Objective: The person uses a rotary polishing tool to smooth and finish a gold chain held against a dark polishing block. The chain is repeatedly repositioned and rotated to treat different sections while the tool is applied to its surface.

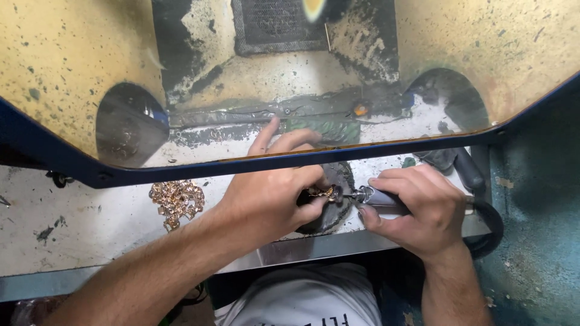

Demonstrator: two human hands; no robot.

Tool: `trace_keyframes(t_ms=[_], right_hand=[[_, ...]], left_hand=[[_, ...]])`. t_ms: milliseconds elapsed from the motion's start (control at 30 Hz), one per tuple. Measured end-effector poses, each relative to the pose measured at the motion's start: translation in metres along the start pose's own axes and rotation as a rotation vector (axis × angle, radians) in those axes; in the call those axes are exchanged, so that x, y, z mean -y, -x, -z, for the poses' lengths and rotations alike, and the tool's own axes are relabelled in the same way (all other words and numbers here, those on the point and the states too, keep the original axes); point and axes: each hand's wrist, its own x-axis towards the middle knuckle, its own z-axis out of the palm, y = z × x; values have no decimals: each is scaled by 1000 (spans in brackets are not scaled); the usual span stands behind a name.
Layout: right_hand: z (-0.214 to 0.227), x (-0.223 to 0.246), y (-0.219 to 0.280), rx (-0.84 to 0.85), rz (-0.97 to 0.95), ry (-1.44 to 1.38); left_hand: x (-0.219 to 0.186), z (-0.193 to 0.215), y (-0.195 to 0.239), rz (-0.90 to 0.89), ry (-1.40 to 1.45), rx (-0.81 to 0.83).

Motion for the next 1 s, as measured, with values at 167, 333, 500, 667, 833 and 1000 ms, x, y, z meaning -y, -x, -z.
trace_keyframes(t_ms=[167,333,500,667,833,1000], right_hand=[[2,6,-4,-100,71,-36],[4,12,-10,-282,135,49],[-10,-1,7,-364,55,42],[-3,6,15,-310,80,24],[4,8,9,-244,145,-151],[4,7,4,-141,93,-178]], left_hand=[[8,14,1,-94,6,74],[4,25,2,-150,12,116],[24,-20,18,-107,-27,51],[11,-9,17,-134,-127,12],[1,-13,28,-127,-197,-70],[-2,-13,28,-129,-186,-111]])
